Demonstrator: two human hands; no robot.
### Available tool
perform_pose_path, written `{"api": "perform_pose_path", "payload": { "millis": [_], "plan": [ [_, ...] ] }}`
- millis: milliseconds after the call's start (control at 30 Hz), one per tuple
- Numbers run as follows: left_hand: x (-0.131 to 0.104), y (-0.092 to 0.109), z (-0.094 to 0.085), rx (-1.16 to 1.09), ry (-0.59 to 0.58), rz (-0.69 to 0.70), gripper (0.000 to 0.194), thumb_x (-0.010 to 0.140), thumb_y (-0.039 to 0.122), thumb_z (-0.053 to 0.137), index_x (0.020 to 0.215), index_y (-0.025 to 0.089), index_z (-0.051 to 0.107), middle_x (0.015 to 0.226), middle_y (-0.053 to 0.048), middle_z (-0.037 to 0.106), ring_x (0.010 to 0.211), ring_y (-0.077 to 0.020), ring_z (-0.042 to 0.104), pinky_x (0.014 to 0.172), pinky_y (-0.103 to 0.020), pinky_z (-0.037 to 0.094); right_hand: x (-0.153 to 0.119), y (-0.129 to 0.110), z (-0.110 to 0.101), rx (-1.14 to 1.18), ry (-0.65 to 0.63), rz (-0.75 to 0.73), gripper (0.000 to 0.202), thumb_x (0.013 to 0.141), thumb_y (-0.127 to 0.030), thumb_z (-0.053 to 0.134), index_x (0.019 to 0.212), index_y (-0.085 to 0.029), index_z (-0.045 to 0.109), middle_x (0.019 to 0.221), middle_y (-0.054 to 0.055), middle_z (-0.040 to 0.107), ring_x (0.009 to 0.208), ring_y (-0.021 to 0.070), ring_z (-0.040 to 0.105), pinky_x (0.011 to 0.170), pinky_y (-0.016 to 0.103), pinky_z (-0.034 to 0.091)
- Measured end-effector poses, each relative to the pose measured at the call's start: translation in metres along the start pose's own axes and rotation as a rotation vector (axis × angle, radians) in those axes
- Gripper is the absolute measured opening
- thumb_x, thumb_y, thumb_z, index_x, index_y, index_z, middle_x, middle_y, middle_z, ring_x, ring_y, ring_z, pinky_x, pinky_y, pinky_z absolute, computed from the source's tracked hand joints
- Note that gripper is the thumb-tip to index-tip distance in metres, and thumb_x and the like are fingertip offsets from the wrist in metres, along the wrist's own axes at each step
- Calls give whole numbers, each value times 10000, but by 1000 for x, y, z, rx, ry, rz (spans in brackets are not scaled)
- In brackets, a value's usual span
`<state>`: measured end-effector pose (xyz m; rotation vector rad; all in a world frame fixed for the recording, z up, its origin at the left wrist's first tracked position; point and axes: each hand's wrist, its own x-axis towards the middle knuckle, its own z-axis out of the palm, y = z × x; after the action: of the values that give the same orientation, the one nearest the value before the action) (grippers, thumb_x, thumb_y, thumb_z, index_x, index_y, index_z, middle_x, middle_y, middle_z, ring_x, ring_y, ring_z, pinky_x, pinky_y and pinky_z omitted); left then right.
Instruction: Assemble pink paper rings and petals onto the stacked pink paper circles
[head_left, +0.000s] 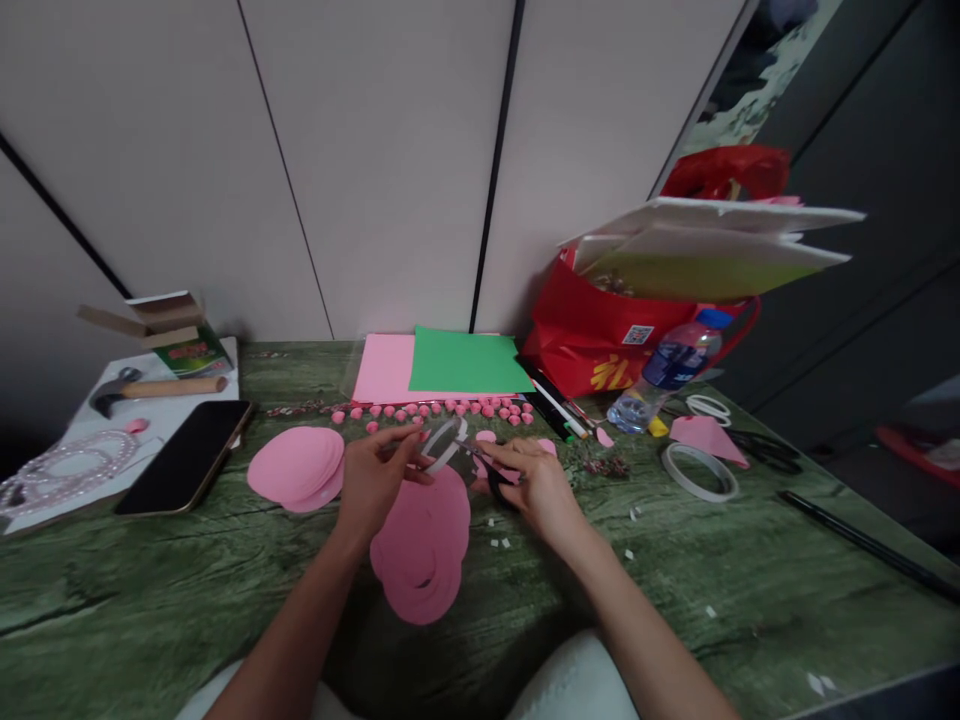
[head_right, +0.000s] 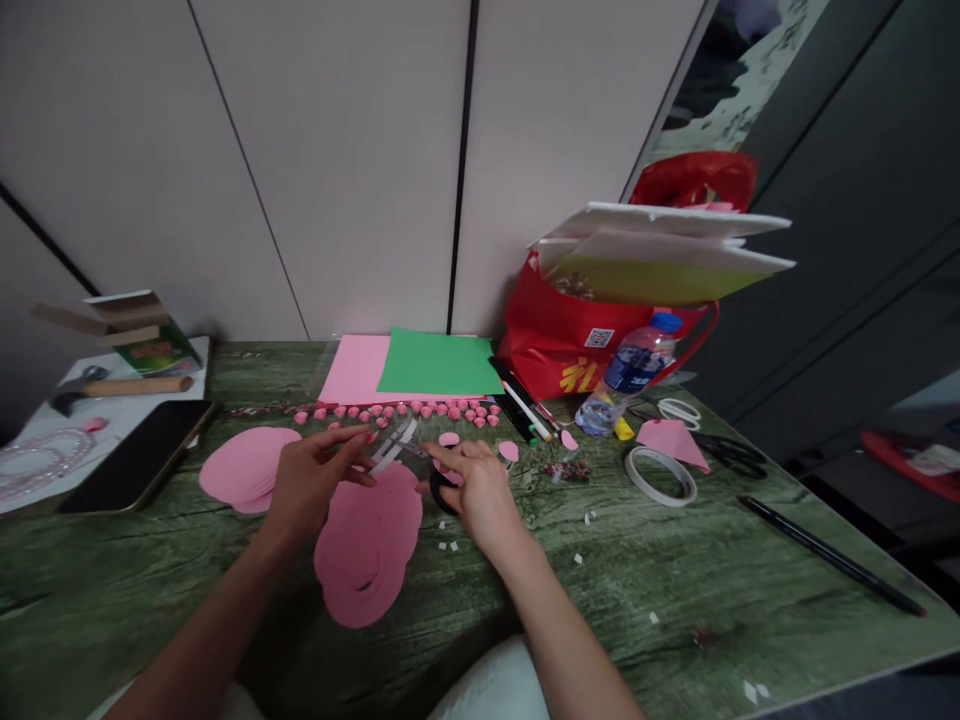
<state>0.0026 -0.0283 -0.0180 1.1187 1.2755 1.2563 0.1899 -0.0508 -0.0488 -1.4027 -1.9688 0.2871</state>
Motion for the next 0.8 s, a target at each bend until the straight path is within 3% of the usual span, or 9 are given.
{"api": "perform_pose_path", "payload": {
  "millis": [333,567,700,800],
  "plan": [
    [0,1,-2,56,27,47,264,668,223,637,876,61,659,468,7,622,352,-122,571,388,-228,507,-1,0,1,106,11,56,303,675,-264,686,974,-217,671,674,24,619,643,164,533,595,249,367],
    [2,-4,0,95,36,57,247,685,215,612,886,78,655,495,5,635,361,-132,582,396,-238,506,-1,-5,-2,13,4,11,368,648,-264,703,1006,-227,626,783,28,574,788,190,497,675,278,396],
    [1,-5,1,160,10,46,217,697,214,596,863,90,659,504,2,637,363,-133,587,390,-226,484,-1,-4,-1,-167,95,1,378,671,-167,649,1040,-236,607,865,50,546,842,211,471,714,313,406],
    [2,-9,2,176,-1,44,204,703,214,582,852,98,658,507,6,630,372,-137,593,391,-225,476,0,-11,-4,-398,186,-10,445,674,-52,561,1075,-244,581,966,72,518,926,234,448,834,385,374]
  ]
}}
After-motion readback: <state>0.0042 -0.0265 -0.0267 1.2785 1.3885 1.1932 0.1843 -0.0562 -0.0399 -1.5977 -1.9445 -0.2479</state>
